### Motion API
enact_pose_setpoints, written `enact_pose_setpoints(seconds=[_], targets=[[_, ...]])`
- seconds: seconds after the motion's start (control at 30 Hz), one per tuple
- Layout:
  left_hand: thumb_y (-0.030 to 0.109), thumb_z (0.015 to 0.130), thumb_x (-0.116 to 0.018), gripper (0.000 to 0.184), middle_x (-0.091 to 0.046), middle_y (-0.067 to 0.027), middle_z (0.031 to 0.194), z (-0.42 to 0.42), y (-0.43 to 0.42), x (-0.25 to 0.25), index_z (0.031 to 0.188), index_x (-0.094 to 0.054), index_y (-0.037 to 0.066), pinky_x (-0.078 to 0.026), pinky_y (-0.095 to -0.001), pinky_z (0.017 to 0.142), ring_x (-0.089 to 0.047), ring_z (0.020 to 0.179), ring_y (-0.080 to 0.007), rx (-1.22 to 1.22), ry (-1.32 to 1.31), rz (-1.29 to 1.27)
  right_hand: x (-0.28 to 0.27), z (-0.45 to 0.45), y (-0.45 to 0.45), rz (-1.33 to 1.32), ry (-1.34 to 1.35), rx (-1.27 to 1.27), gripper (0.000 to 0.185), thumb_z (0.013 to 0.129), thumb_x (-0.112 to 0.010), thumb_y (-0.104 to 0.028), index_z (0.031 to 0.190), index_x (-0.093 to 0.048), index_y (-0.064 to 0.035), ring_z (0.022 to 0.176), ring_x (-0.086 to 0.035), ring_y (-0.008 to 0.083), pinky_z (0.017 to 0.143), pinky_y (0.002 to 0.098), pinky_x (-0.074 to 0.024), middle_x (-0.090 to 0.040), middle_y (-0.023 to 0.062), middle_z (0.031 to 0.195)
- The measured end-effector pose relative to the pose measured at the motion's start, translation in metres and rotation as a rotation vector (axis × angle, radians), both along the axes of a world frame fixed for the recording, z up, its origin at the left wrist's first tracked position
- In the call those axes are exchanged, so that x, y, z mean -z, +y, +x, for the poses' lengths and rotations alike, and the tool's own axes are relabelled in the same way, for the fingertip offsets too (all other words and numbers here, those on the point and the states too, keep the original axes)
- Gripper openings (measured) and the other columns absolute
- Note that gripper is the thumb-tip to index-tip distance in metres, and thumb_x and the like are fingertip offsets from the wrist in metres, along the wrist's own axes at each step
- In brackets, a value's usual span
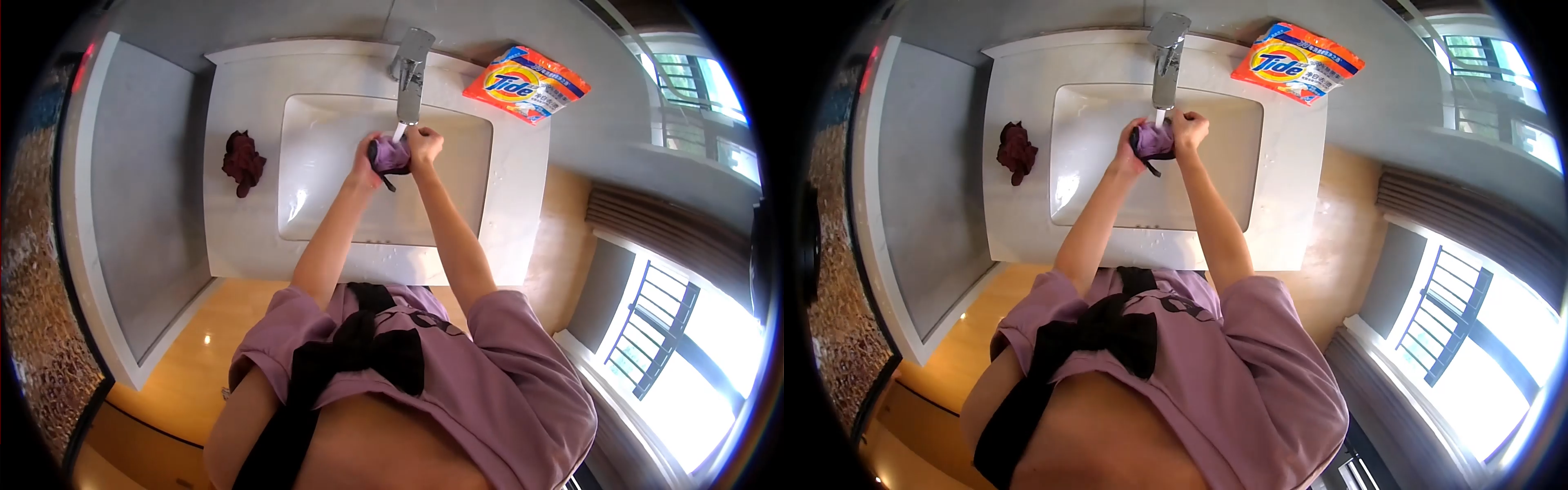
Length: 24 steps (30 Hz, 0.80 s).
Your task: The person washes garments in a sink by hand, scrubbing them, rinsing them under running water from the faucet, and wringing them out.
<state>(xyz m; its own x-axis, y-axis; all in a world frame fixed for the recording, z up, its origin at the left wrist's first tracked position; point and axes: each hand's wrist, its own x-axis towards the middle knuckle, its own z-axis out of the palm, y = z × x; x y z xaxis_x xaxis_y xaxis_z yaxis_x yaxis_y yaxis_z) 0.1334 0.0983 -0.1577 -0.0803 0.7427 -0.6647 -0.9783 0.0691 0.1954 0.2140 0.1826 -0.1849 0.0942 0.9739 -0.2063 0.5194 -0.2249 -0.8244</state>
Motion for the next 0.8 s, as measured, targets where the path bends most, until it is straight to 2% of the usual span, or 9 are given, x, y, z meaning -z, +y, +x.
enact_pose_setpoints(seconds=[0.07, 0.17, 0.27, 0.33, 0.4, 0.57, 0.67, 0.7, 0.8], targets=[[0.030, 0.078, -0.049, 0.021, -0.057, -0.0043, 0.070, -0.012, 0.004, 0.012, 0.075, -0.054, 0.010, -0.048, -0.0304, 0.064, -0.057, 0.066, -0.0169, -0.067, -0.029, 0.006, -0.010, 0.002, -0.017, 0.029, 0.131, 0.001, 0.019, 0.063, -0.062, -0.015, 0.056, -0.058, 0.0022, 0.047, -0.041, 0.0071, 0.044, 0.0264, -0.0384, -0.049, 0.0012, 0.048], [0.033, 0.080, -0.040, 0.028, -0.058, -0.0040, 0.072, -0.009, 0.001, 0.048, 0.078, -0.056, 0.010, -0.046, -0.0294, 0.061, -0.057, 0.066, -0.0186, 0.063, -0.022, 0.136, -0.041, -0.019, -0.051, 0.163, 0.091, -0.221, 0.024, 0.063, -0.063, -0.018, 0.058, -0.057, 0.0045, 0.047, -0.052, 0.0156, 0.046, 0.0302, -0.0422, -0.054, 0.0106, 0.050], [0.031, 0.080, -0.039, 0.027, -0.057, -0.0032, 0.070, 0.008, 0.008, -0.011, 0.078, -0.055, 0.009, -0.046, -0.0290, 0.056, -0.057, 0.063, -0.0177, 0.007, 0.083, -0.008, -0.046, -0.029, -0.033, 0.264, -0.148, -0.334, 0.018, 0.061, -0.064, -0.018, 0.061, -0.060, -0.0002, 0.057, -0.057, 0.0368, 0.056, 0.0417, -0.0471, -0.058, 0.0196, 0.061], [0.025, 0.081, -0.045, 0.022, -0.060, -0.0032, 0.082, 0.010, 0.005, 0.027, 0.092, -0.055, 0.008, -0.049, -0.0301, 0.069, -0.059, 0.075, -0.0158, 0.118, 0.093, 0.015, -0.035, -0.017, -0.004, 0.127, -0.333, -0.393, 0.019, 0.062, -0.063, -0.019, 0.063, -0.062, 0.0001, 0.060, -0.059, 0.0355, 0.061, 0.0408, -0.0480, -0.059, 0.0204, 0.064], [0.025, 0.078, -0.049, 0.021, -0.060, -0.0026, 0.081, 0.014, 0.012, 0.014, 0.091, -0.056, 0.009, -0.050, -0.0298, 0.066, -0.060, 0.071, -0.0151, 0.173, 0.098, -0.038, -0.012, -0.014, 0.015, -0.011, -0.077, -0.001, 0.024, 0.062, -0.064, -0.022, 0.066, -0.063, 0.0015, 0.063, -0.060, 0.0349, 0.064, 0.0384, -0.0486, -0.060, 0.0217, 0.065], [0.030, 0.079, -0.043, 0.026, -0.058, -0.0050, 0.075, 0.010, 0.020, 0.022, 0.081, -0.054, 0.007, -0.049, -0.0315, 0.063, -0.058, 0.068, -0.0184, 0.026, 0.131, 0.013, -0.034, 0.005, -0.020, 0.009, 0.065, -0.137, 0.027, 0.062, -0.061, -0.020, 0.061, -0.059, 0.0070, 0.047, -0.052, 0.0151, 0.050, 0.0322, -0.0439, -0.054, 0.0152, 0.049], [0.027, 0.079, -0.043, 0.022, -0.056, -0.0041, 0.072, 0.014, 0.019, 0.055, 0.077, -0.053, 0.008, -0.048, -0.0315, 0.062, -0.057, 0.067, -0.0170, 0.066, 0.001, 0.314, -0.067, -0.015, -0.043, 0.178, 0.040, -0.322, 0.024, 0.063, -0.062, -0.019, 0.061, -0.059, 0.0045, 0.047, -0.055, 0.0268, 0.049, 0.0322, -0.0433, -0.055, 0.0180, 0.052], [0.024, 0.078, -0.045, 0.018, -0.056, -0.0038, 0.075, 0.013, 0.016, -0.004, 0.079, -0.053, 0.008, -0.048, -0.0302, 0.061, -0.057, 0.068, -0.0163, 0.062, -0.061, 0.128, -0.070, -0.019, -0.035, 0.175, 0.020, -0.358, 0.021, 0.061, -0.063, -0.018, 0.062, -0.060, 0.0024, 0.053, -0.057, 0.0322, 0.052, 0.0341, -0.0447, -0.056, 0.0190, 0.056], [0.023, 0.079, -0.047, 0.016, -0.056, -0.0031, 0.077, 0.020, 0.017, -0.011, 0.083, -0.053, 0.008, -0.048, -0.0286, 0.059, -0.057, 0.067, -0.0151, 0.004, 0.095, 0.006, -0.056, -0.018, -0.002, 0.333, -0.096, -0.400, 0.019, 0.061, -0.062, -0.017, 0.065, -0.061, 0.0019, 0.059, -0.059, 0.0332, 0.056, 0.0365, -0.0461, -0.056, 0.0200, 0.058]])
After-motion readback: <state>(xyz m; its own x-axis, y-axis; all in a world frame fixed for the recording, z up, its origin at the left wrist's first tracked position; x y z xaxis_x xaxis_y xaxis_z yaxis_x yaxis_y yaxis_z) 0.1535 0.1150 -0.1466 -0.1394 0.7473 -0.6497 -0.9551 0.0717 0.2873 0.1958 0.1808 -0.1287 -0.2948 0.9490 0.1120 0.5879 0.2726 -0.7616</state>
